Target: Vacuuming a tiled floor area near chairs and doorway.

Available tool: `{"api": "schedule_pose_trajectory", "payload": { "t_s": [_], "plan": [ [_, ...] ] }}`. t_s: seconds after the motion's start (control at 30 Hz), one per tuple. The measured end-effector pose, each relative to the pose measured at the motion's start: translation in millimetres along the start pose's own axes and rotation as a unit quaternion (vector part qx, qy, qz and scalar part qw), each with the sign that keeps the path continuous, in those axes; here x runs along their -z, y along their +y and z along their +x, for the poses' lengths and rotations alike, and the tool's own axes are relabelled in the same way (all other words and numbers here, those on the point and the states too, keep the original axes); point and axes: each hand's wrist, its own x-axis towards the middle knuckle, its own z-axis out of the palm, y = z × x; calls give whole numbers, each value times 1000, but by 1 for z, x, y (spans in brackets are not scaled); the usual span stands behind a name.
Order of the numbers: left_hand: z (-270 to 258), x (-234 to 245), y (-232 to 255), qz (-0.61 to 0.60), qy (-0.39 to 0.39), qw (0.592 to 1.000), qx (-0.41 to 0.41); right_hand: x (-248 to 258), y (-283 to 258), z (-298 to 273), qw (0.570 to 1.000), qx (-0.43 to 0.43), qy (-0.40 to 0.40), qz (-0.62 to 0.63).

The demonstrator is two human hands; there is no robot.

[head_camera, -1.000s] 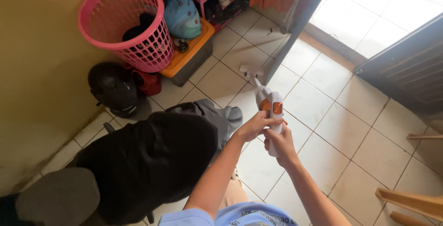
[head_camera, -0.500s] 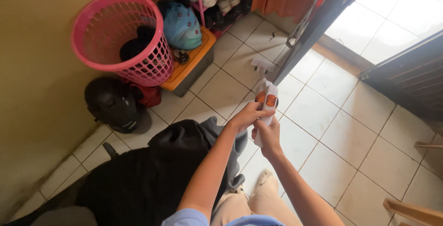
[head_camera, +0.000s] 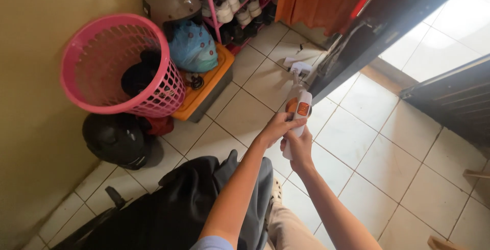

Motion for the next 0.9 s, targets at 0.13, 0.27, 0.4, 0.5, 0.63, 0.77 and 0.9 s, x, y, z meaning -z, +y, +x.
{"api": "schedule_pose_trajectory", "payload": {
  "t_s": [0.13, 0.27, 0.4, 0.5, 0.63, 0.77, 0.9],
  "plan": [
    [32, 8, 22, 10, -3, 1000, 18, 1, -2, 40, 1000, 15, -1, -5],
    [68, 19, 26, 19, -21, 1000, 4, -1, -7, 73, 1000, 19, 17, 13],
    [100, 28, 26, 28, -35, 999, -16, -1, -15, 102, 999, 16, 30, 10],
    [112, 25, 47, 31, -22, 999, 9, 1, -21, 123, 999, 29, 19, 23],
    [140, 30, 44, 25, -10, 999, -23, 1, -31, 146, 999, 35, 21, 35],
    [137, 28, 44, 35, 5, 999, 13, 6, -22, 149, 999, -3, 25, 28],
    [128, 37, 14, 72, 24, 997, -12, 1, -10, 131, 999, -10, 17, 33]
  ]
}}
